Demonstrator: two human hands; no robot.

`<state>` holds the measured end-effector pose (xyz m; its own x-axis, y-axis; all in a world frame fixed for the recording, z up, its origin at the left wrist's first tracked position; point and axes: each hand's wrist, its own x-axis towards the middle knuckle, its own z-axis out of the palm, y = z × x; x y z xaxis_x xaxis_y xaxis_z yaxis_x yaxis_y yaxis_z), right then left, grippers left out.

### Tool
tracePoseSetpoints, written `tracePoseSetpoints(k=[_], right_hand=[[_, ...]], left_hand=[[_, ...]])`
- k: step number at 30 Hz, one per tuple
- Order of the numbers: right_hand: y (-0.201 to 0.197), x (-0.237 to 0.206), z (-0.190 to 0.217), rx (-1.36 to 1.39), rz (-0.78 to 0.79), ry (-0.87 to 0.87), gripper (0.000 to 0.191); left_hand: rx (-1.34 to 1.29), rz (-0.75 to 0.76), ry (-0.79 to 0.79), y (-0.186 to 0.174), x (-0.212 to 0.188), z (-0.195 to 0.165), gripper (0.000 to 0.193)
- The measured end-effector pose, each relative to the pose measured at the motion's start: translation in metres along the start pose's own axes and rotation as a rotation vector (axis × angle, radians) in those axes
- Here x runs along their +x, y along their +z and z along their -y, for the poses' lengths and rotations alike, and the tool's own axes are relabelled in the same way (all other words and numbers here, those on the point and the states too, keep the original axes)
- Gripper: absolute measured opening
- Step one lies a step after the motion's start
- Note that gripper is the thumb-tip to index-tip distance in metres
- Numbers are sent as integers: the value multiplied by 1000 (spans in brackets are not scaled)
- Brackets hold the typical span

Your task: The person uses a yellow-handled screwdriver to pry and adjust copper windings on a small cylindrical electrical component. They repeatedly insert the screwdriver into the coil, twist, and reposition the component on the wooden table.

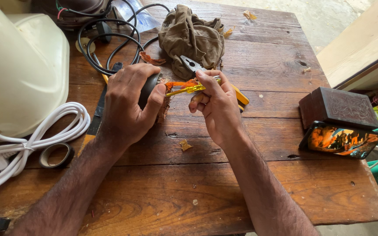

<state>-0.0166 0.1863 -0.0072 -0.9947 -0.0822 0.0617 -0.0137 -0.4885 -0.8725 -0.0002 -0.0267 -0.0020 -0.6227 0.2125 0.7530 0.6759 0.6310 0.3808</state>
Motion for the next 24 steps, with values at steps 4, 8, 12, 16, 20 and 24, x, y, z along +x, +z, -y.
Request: tracePoseSetpoints(k=[4,8,12,16,20,24], right_hand=[[1,2,0,2,-6,-1,25],[1,0,-1,-8,-15,8,24],[0,0,-1,12,-4,-2,24],[0,0,-1,8,-4,-3,24],[0,1,-2,1,-3,-1,25],[0,1,-2,-7,-9,-2,25]], left_hand=[[-5,0,3,1,1,2,34],[-2,3,1,1,0,2,34],[-6,4,-1,1,0,1,34],[-3,9,-5,1,0,1,34],[-1,3,7,2,0,3,35],[0,3,0,2,-1,4,34]])
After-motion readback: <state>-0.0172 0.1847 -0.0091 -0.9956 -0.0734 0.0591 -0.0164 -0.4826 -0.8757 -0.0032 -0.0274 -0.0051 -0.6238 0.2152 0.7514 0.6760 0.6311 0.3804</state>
